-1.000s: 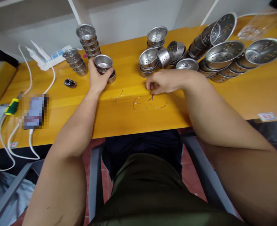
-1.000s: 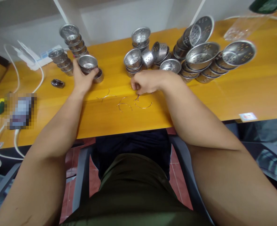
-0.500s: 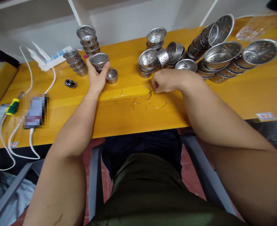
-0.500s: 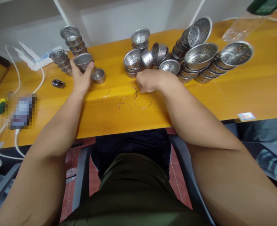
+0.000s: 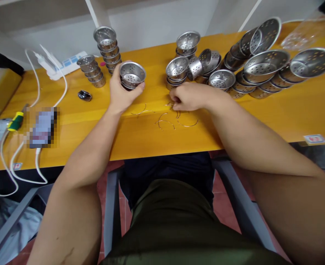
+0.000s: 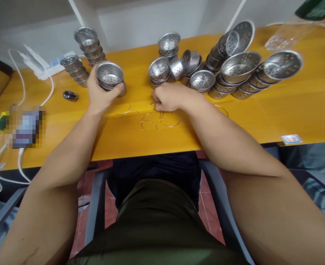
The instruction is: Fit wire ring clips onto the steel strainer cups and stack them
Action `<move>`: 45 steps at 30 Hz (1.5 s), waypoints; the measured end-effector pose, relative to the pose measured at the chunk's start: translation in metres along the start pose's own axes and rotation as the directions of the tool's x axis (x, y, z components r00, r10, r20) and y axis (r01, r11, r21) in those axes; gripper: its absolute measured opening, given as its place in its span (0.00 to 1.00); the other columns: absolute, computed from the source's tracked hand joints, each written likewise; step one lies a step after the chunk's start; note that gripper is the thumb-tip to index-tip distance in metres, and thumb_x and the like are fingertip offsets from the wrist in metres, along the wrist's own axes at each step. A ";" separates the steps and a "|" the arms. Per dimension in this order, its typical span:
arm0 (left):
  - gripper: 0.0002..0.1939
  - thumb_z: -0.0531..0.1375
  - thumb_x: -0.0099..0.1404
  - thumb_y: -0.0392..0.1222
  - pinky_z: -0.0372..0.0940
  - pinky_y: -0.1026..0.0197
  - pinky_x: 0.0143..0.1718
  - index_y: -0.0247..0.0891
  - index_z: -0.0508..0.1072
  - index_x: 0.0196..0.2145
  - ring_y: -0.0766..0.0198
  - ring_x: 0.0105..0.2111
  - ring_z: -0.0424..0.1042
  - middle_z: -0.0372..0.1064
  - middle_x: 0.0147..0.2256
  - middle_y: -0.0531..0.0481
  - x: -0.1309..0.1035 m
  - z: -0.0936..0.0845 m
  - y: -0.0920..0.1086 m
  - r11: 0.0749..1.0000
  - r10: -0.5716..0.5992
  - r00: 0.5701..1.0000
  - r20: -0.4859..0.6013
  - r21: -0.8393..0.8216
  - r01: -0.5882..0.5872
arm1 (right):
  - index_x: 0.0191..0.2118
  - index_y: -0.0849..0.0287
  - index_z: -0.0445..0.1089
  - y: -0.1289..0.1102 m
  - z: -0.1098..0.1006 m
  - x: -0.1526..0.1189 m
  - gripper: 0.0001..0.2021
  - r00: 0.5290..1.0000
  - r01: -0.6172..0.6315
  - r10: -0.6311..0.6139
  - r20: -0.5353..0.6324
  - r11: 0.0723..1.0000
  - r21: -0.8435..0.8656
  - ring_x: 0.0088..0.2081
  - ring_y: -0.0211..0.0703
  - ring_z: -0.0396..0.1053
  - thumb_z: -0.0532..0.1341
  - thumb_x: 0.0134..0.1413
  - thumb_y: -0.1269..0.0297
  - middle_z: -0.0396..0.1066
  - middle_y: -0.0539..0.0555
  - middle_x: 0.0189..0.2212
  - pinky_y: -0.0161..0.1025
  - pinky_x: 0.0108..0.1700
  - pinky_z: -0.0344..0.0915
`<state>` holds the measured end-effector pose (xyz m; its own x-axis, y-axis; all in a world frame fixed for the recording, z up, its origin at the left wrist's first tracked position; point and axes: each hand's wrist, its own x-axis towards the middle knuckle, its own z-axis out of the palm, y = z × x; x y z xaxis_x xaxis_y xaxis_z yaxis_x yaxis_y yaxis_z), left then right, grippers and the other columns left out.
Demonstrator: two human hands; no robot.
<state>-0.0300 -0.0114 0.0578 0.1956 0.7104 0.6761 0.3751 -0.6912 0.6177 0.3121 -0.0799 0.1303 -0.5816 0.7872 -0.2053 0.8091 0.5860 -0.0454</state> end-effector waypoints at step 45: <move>0.57 0.89 0.59 0.83 0.78 0.33 0.74 0.57 0.72 0.72 0.36 0.67 0.85 0.81 0.65 0.42 -0.017 0.034 0.004 0.976 0.082 0.997 -0.007 -0.201 -0.082 | 0.49 0.47 0.74 0.022 0.026 0.030 0.21 0.828 0.529 0.010 -0.561 0.321 0.786 0.24 0.46 0.78 0.85 0.71 0.50 0.85 0.48 0.30 0.46 0.26 0.74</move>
<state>-0.0012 -0.0216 0.0354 0.2193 0.6502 0.7275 0.1679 -0.7596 0.6283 0.3144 -0.0483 0.0977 -0.5207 0.7655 0.3779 0.0186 0.4527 -0.8915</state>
